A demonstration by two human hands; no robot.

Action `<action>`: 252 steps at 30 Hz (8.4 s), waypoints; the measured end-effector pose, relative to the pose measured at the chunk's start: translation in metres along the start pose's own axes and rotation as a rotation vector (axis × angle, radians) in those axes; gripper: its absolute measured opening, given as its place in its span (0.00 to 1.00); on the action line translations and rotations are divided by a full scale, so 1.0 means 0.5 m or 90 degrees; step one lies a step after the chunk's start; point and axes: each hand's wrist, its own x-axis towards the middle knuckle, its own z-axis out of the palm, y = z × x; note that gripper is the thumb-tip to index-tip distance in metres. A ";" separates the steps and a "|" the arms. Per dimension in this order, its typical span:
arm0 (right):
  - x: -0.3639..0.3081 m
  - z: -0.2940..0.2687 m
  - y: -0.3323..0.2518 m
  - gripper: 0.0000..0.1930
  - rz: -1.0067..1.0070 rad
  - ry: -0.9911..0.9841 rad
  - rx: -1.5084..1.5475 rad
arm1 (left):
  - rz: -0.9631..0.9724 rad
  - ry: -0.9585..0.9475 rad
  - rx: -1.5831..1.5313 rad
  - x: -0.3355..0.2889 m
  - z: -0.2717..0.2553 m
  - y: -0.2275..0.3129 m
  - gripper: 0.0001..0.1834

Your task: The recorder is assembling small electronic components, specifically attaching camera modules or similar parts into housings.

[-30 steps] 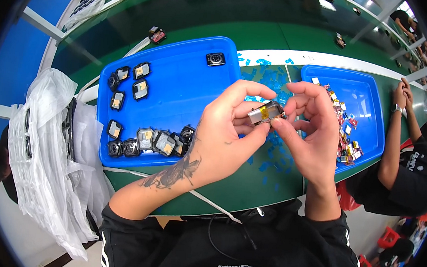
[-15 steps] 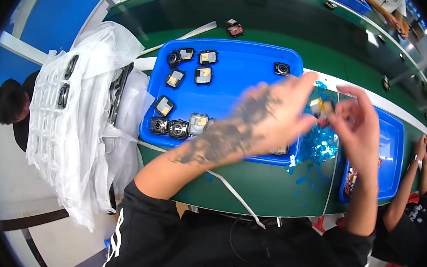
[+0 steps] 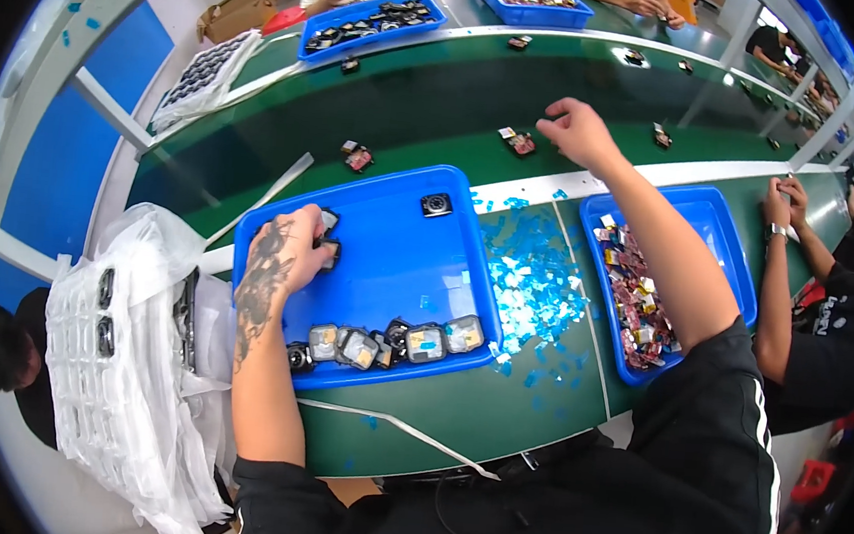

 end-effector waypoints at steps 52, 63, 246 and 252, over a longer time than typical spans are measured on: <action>-0.427 -0.079 -0.247 0.09 -0.325 -0.069 0.110 | 0.190 -0.132 -0.753 -0.130 0.047 0.300 0.07; -0.446 -0.078 -0.194 0.16 -0.136 -0.164 0.301 | 0.164 -0.355 -1.013 -0.114 0.069 0.291 0.05; -0.381 -0.061 -0.192 0.07 0.026 -0.249 0.532 | 0.078 -0.154 -1.047 -0.106 0.066 0.290 0.16; -0.297 -0.205 -0.002 0.08 -0.033 -0.104 -0.080 | 0.010 -0.210 -1.081 -0.097 0.061 0.283 0.11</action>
